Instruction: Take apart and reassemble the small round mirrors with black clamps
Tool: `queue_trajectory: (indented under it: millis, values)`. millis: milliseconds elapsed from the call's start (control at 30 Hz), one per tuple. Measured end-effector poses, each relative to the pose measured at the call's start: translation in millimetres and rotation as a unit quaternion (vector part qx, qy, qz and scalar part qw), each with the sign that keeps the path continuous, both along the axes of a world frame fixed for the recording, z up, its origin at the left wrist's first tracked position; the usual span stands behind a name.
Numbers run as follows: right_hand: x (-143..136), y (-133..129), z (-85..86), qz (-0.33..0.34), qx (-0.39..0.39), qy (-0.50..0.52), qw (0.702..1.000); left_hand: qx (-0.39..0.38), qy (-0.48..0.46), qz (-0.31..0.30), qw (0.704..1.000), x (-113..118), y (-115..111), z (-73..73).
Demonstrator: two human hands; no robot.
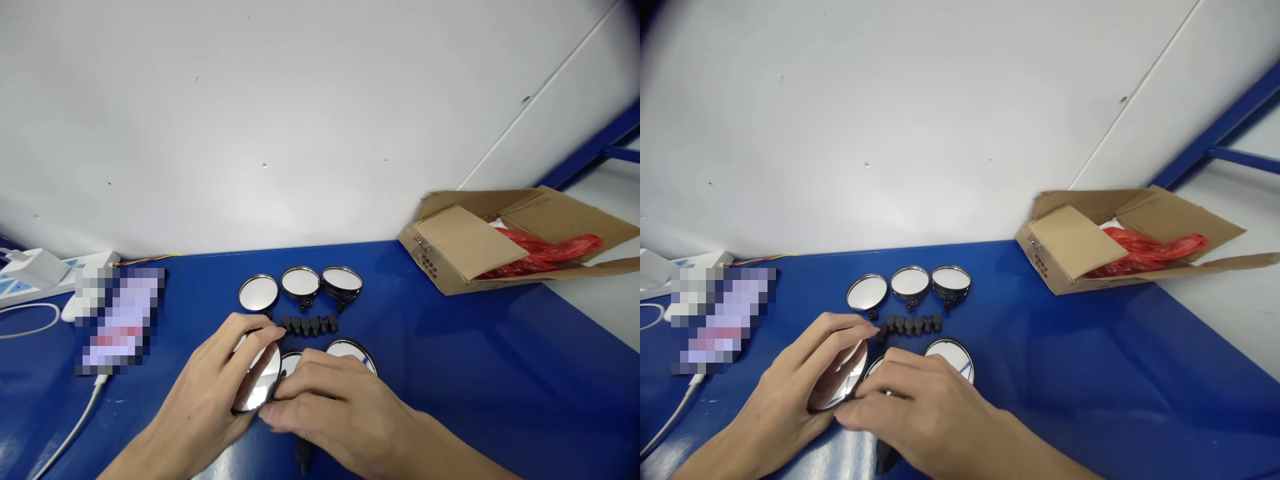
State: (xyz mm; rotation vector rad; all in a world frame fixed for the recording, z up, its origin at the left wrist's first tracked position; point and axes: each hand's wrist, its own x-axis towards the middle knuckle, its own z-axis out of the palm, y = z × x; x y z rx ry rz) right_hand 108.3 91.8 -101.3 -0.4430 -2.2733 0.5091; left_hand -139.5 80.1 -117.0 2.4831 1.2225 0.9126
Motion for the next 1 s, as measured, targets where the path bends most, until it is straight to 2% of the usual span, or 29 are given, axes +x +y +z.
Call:
queue_trajectory:
  millis: [100, 167, 267, 367, 533, 800, 1000]
  values:
    - [1, 2, 1.7, -0.016, -0.005, 0.037, 0.999, -0.002, 0.002, 0.031, 1.000, 1, 1, 1.9]
    - [2, 5, 3.6, -0.039, -0.015, 0.056, 0.998, 0.014, 0.000, 0.074, 0.997, 2, 2, 4.0]
    - [8, 15, 4.2, -0.108, -0.023, 0.070, 0.991, 0.046, -0.009, 0.145, 0.988, 5, 4, 7.2]
    - [15, 28, 0.5, -0.176, -0.010, 0.068, 0.982, 0.050, -0.011, 0.168, 0.984, 7, 4, 8.6]
    - [24, 43, -9.6, -0.223, -0.019, 0.043, 0.974, 0.034, -0.006, 0.160, 0.987, 7, 3, 6.8]
    - [24, 48, -15.2, -0.228, -0.052, -0.012, 0.972, 0.017, -0.021, 0.135, 0.991, 8, 1, 9.5]
    - [25, 50, -16.5, -0.219, -0.043, -0.014, 0.975, 0.021, -0.007, 0.041, 0.999, 9, -3, 11.6]
